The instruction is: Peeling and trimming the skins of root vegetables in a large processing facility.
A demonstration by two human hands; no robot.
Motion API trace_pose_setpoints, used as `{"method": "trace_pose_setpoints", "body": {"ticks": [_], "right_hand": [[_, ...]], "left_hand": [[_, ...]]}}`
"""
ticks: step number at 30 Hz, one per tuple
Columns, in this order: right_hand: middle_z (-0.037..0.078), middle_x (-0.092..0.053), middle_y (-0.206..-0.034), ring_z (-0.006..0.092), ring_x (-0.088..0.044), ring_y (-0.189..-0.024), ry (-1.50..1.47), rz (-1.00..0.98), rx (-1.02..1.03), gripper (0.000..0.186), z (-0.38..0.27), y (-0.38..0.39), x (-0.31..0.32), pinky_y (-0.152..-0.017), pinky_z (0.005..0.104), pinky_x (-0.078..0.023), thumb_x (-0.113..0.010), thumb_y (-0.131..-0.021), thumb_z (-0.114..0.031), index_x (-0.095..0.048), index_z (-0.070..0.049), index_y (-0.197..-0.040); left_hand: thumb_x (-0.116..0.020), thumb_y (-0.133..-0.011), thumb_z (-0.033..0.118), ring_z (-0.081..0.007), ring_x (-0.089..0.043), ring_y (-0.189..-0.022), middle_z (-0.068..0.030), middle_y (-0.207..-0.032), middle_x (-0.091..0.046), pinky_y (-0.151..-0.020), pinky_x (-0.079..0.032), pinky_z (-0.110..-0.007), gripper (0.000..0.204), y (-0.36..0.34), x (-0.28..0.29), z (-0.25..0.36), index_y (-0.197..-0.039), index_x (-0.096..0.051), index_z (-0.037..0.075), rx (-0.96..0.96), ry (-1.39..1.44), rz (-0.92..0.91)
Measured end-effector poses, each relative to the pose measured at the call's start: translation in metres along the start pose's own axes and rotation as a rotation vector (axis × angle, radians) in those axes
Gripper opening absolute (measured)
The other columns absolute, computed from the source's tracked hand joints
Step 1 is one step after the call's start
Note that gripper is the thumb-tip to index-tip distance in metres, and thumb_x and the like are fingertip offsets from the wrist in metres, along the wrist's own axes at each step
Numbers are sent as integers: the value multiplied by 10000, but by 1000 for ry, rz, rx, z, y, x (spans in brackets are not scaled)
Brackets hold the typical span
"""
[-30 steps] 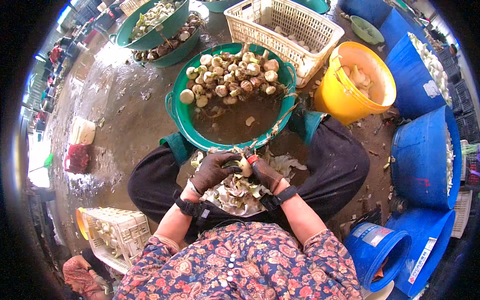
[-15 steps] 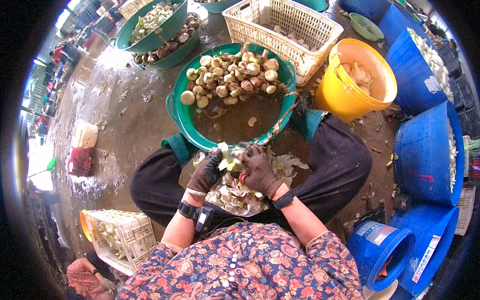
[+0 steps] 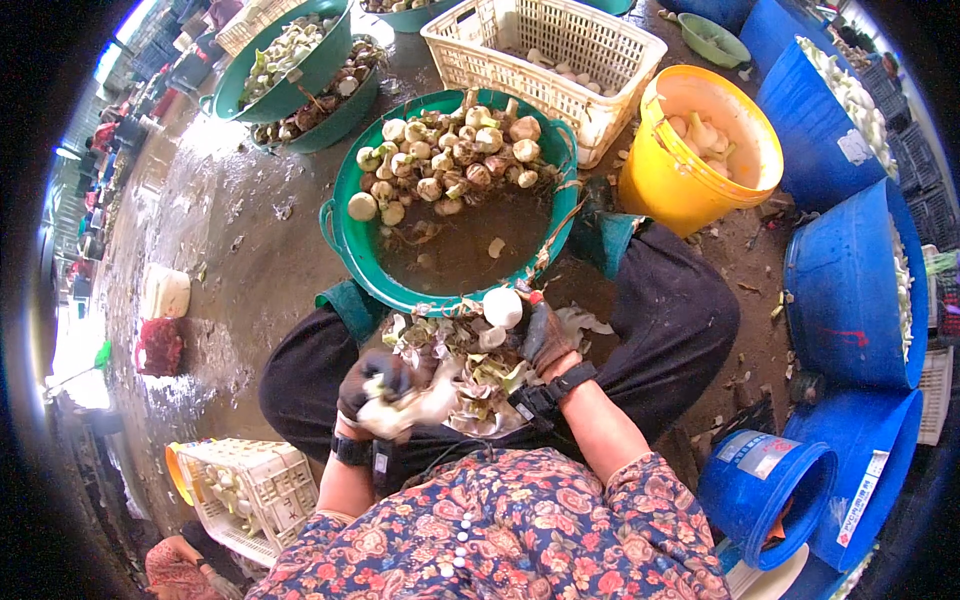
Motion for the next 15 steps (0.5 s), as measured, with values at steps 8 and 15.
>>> {"method": "trace_pose_setpoints", "body": {"ticks": [8, 15], "right_hand": [[140, -583, -1105, 257, -566, -1007, 182, 59, -15, 421, -8, 15, -6, -903, 377, -449, -360, -929, -317, -509, -3, -1166], [187, -552, -1148, 314, -549, -1035, -116, -267, -159, 459, -26, 5, -78, -935, 457, -433, -405, -923, -336, -488, 42, -1168]], "left_hand": [[-665, -791, 316, -187, -608, -843, -107, -1025, -623, -772, -485, -297, 484, -60, 62, -13, -1126, -545, -13, 339, -1371, 164], [-590, -863, 253, -145, -595, -709, -68, -912, -590, -657, -500, -265, 362, -115, 98, -43, -1118, -523, 6, 270, -286, 475]]}}
Point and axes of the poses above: each hand's wrist, its own y-axis away from the middle knuckle, its own x-axis out of the back of the hand, z = x × y, the point moved 10 cm from there along -y, towards the middle knuckle
